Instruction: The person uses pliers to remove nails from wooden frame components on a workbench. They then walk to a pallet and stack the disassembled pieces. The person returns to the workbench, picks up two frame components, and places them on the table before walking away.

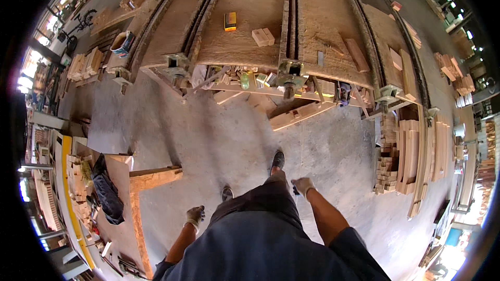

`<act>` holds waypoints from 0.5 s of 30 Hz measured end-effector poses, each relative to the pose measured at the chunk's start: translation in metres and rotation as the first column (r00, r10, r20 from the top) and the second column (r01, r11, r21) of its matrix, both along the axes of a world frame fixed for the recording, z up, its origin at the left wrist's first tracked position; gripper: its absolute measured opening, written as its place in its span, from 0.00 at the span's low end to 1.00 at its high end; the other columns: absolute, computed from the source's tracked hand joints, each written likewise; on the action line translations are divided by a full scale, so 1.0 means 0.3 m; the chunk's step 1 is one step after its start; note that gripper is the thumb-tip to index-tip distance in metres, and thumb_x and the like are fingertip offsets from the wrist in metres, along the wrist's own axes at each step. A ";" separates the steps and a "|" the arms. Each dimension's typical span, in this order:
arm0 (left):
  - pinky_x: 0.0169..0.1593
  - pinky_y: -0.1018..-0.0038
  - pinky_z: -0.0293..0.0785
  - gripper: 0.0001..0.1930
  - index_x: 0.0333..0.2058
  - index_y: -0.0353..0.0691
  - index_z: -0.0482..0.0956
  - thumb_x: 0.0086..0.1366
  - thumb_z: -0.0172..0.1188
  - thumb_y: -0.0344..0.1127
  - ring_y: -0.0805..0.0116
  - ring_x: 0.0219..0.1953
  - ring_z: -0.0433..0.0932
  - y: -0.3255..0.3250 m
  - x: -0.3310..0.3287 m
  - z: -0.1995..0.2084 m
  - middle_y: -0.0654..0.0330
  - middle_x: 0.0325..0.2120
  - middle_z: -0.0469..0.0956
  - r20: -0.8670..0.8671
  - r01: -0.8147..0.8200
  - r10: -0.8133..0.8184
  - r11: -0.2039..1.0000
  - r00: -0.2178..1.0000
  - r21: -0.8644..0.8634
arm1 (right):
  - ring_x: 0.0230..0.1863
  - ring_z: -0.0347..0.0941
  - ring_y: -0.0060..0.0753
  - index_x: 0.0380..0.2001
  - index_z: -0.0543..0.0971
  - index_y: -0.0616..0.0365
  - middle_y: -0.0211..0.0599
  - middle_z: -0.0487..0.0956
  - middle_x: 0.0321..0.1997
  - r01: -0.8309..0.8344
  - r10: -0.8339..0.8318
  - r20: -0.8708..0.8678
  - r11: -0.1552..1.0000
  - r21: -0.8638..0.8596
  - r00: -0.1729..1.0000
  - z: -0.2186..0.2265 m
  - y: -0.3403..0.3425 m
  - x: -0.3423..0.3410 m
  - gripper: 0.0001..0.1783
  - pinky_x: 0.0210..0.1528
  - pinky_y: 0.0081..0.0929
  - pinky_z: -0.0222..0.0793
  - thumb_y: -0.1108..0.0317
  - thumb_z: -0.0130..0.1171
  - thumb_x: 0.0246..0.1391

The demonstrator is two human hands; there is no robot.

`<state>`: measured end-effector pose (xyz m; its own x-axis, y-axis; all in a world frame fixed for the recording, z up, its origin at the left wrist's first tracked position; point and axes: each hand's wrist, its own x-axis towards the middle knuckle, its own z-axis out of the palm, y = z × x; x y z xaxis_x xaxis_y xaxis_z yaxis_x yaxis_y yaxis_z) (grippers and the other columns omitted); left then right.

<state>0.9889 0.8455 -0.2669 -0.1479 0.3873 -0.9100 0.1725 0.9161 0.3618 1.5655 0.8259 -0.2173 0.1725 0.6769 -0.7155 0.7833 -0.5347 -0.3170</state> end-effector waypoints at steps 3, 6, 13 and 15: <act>0.29 0.67 0.75 0.23 0.36 0.35 0.85 0.66 0.63 0.55 0.66 0.24 0.80 -0.128 0.207 0.024 0.59 0.25 0.83 -0.213 0.308 -0.266 0.930 0.940 0.199 | 0.23 0.78 0.31 0.32 0.83 0.62 0.38 0.80 0.24 0.120 -0.096 -0.326 0.991 0.054 0.940 -0.186 0.120 0.205 0.17 0.26 0.35 0.77 0.57 0.58 0.66; 0.41 0.64 0.80 0.26 0.41 0.33 0.87 0.65 0.63 0.55 0.60 0.35 0.86 -0.129 0.453 0.183 0.53 0.33 0.88 -0.448 0.316 -0.250 0.946 0.858 0.076 | 0.25 0.81 0.38 0.38 0.82 0.63 0.42 0.83 0.31 0.685 -0.747 -0.372 0.660 -0.310 0.551 0.014 0.366 0.206 0.15 0.27 0.36 0.82 0.59 0.62 0.64; 0.48 0.68 0.79 0.23 0.43 0.35 0.87 0.63 0.65 0.51 0.61 0.42 0.87 -0.226 0.589 0.100 0.51 0.37 0.88 -0.160 0.039 -0.033 0.999 0.987 0.035 | 0.24 0.80 0.39 0.36 0.81 0.63 0.42 0.82 0.31 0.674 -0.762 -0.421 0.639 -0.370 0.492 0.034 0.595 0.198 0.12 0.26 0.38 0.82 0.63 0.64 0.61; 0.49 0.68 0.79 0.22 0.44 0.35 0.87 0.63 0.65 0.50 0.62 0.42 0.86 -0.209 0.647 0.063 0.51 0.38 0.88 -0.148 -0.021 0.027 0.999 0.989 0.039 | 0.24 0.81 0.38 0.37 0.81 0.62 0.42 0.83 0.31 0.636 -0.737 -0.415 0.673 -0.377 0.534 0.019 0.613 0.174 0.12 0.27 0.39 0.83 0.63 0.65 0.61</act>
<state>1.1829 0.7829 -0.2480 -0.2902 0.4152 -0.8622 0.2054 0.9070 0.3677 1.6177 1.0097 -0.2118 0.1242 0.3732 -0.9194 -0.0986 -0.9173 -0.3857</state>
